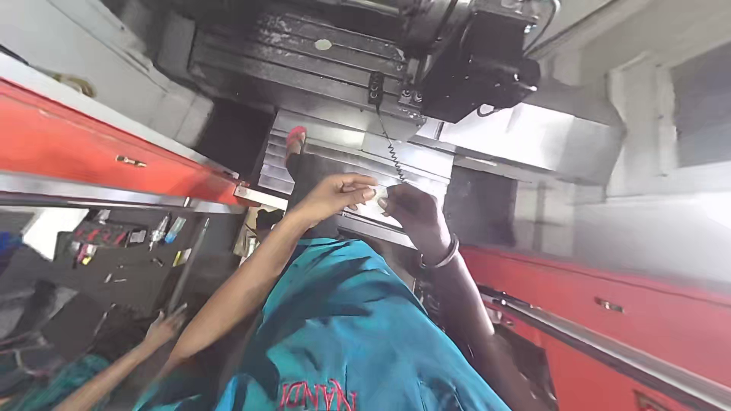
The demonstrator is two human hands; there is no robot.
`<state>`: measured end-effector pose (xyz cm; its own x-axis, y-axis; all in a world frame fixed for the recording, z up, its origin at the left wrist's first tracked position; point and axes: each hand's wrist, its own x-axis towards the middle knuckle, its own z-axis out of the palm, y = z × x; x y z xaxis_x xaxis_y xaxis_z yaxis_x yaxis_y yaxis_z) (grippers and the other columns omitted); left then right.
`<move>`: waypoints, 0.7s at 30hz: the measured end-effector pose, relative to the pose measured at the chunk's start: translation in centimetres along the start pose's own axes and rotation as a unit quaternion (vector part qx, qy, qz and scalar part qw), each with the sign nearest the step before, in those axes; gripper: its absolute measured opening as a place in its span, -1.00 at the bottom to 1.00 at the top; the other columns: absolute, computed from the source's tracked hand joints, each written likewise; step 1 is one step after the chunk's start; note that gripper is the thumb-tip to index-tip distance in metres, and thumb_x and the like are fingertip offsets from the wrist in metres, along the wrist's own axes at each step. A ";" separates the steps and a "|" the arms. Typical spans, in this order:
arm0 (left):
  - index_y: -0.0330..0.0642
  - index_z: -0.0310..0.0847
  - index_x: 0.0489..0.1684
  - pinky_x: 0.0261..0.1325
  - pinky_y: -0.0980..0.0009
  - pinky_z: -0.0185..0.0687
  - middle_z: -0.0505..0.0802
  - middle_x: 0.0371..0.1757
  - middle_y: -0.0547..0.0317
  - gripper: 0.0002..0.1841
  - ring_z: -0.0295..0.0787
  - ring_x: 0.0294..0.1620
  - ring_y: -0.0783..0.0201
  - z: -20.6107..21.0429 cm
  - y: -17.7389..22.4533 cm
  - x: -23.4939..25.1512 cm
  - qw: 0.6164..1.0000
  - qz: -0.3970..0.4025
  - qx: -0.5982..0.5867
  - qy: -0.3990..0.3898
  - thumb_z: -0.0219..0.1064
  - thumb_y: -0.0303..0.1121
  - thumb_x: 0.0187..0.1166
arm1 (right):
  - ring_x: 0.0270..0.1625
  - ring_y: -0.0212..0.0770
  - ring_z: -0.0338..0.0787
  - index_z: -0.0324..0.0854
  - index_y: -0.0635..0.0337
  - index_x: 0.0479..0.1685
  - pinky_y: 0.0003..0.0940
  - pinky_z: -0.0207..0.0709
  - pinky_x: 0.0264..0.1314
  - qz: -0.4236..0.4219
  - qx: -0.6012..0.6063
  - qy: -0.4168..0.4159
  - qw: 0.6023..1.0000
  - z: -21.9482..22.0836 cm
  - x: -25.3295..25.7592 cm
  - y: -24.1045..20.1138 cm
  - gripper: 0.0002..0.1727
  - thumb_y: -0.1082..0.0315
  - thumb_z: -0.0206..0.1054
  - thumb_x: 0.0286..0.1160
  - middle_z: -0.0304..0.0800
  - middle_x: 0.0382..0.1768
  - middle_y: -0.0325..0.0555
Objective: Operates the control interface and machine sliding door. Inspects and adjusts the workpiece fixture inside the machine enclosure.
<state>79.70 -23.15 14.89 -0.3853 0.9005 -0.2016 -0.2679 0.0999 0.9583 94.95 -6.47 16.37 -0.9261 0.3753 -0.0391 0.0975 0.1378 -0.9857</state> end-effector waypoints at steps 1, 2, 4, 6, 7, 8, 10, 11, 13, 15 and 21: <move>-0.28 0.72 0.23 -0.06 0.43 0.76 0.88 -0.09 0.16 -0.68 0.79 -0.19 0.39 0.9 0.8 0.4 1.000 -0.002 0.017 -0.008 0.43 -0.35 0.58 | -0.31 -0.42 0.84 0.74 0.28 -0.05 -0.47 0.79 -0.15 0.000 -0.013 0.017 1.000 -0.6 -0.5 -0.2 -0.82 0.38 0.46 0.49 0.87 -0.32 -0.22; -0.28 0.77 0.12 -0.08 0.43 0.77 0.87 -0.19 0.19 -0.73 0.79 -0.24 0.40 1.8 1.3 0.8 0.999 -0.005 0.042 -0.010 0.48 -0.38 0.53 | -0.31 -0.42 0.84 0.74 0.25 -0.05 -0.47 0.79 -0.16 0.002 -0.025 0.031 0.999 -1.2 -1.0 -0.3 -0.81 0.36 0.49 0.48 0.88 -0.33 -0.24; -0.27 0.79 -0.09 -0.12 0.44 0.76 0.85 -0.28 0.22 -0.84 0.78 -0.29 0.40 3.1 1.9 1.2 0.997 -0.004 0.082 -0.008 0.50 -0.42 0.50 | -0.30 -0.41 0.85 0.72 0.21 -0.02 -0.45 0.79 -0.14 0.002 -0.031 0.049 0.998 -2.4 -2.1 -0.4 -0.80 0.35 0.49 0.48 0.89 -0.32 -0.26; -0.28 0.79 -0.12 -0.15 0.45 0.77 0.86 -0.31 0.22 -0.87 0.79 -0.32 0.40 3.9 2.4 1.5 0.995 -0.004 0.104 0.000 0.50 -0.43 0.50 | -0.25 -0.35 0.90 0.71 0.24 0.03 -0.38 0.83 -0.09 -0.010 -0.011 0.061 0.998 -3.6 -2.8 0.0 -0.81 0.39 0.44 0.53 0.92 -0.27 -0.20; -0.28 0.80 -0.12 -0.17 0.46 0.77 0.87 -0.31 0.21 -0.87 0.79 -0.34 0.40 4.2 2.6 1.7 0.994 -0.004 0.110 0.008 0.50 -0.44 0.50 | -0.23 -0.29 0.92 0.71 0.28 0.05 -0.34 0.85 -0.06 -0.018 0.009 0.069 0.997 -4.1 -3.1 0.2 -0.82 0.42 0.39 0.57 0.92 -0.26 -0.16; -0.28 0.81 -0.13 -0.20 0.47 0.75 0.86 -0.30 0.20 -0.87 0.76 -0.35 0.40 4.3 2.8 1.8 0.993 -0.003 0.116 0.016 0.50 -0.45 0.49 | -0.21 -0.27 0.93 0.70 0.30 0.06 -0.32 0.86 -0.04 -0.029 0.028 0.078 0.996 -4.6 -3.4 0.4 -0.82 0.44 0.33 0.61 0.92 -0.25 -0.13; -0.24 0.82 -0.13 -0.24 0.50 0.67 0.80 -0.35 0.26 -0.87 0.68 -0.39 0.44 4.4 3.4 2.7 0.990 -0.003 0.134 0.033 0.52 -0.41 0.49 | -0.20 -0.26 0.92 0.68 0.34 0.09 -0.33 0.85 -0.03 -0.049 0.053 0.089 0.993 -5.7 -3.2 0.8 -0.79 0.40 0.28 0.66 0.91 -0.24 -0.11; -0.21 0.82 -0.11 -0.26 0.53 0.62 0.77 -0.40 0.32 -0.85 0.64 -0.42 0.48 4.3 3.6 3.2 0.989 -0.007 0.143 0.039 0.53 -0.38 0.48 | -0.21 -0.27 0.90 0.66 0.33 0.14 -0.34 0.84 -0.04 -0.051 0.055 0.083 0.994 -6.1 -2.9 1.0 -0.72 0.31 0.31 0.67 0.89 -0.25 -0.13; -0.17 0.83 -0.11 -0.39 0.59 0.53 0.71 -0.52 0.41 -0.84 0.55 -0.53 0.54 4.1 3.9 4.3 0.988 -0.011 0.146 0.039 0.54 -0.34 0.48 | -0.27 -0.30 0.87 0.58 0.31 0.32 -0.33 0.82 -0.10 -0.025 0.025 0.055 0.998 -6.4 -2.1 1.4 -0.51 0.10 0.40 0.60 0.85 -0.30 -0.18; -0.17 0.82 -0.08 -0.47 0.61 0.53 0.68 -0.56 0.44 -0.84 0.53 -0.61 0.56 4.0 4.2 5.6 0.991 -0.022 0.128 0.021 0.53 -0.34 0.50 | -0.31 -0.32 0.89 0.53 0.32 0.40 -0.33 0.85 -0.10 0.013 0.009 0.030 0.999 -6.1 -1.0 1.2 -0.45 0.12 0.43 0.58 0.87 -0.32 -0.20; -0.28 0.74 0.10 -0.37 0.44 0.82 0.85 -0.43 0.29 -0.77 0.79 -0.52 0.42 2.8 4.1 10.8 0.995 -0.035 0.076 -0.054 0.45 -0.44 0.56 | -0.24 -0.31 0.94 0.73 0.32 -0.03 -0.38 0.87 -0.08 0.020 0.032 0.147 0.988 -5.5 2.3 3.0 -0.85 0.43 0.34 0.61 0.95 -0.27 -0.16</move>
<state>76.95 -11.81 17.17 -0.2704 0.9288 -0.2535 -0.1499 0.2195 0.9640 95.12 -0.17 14.18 -0.7749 0.6309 -0.0388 0.0999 0.0616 -0.9931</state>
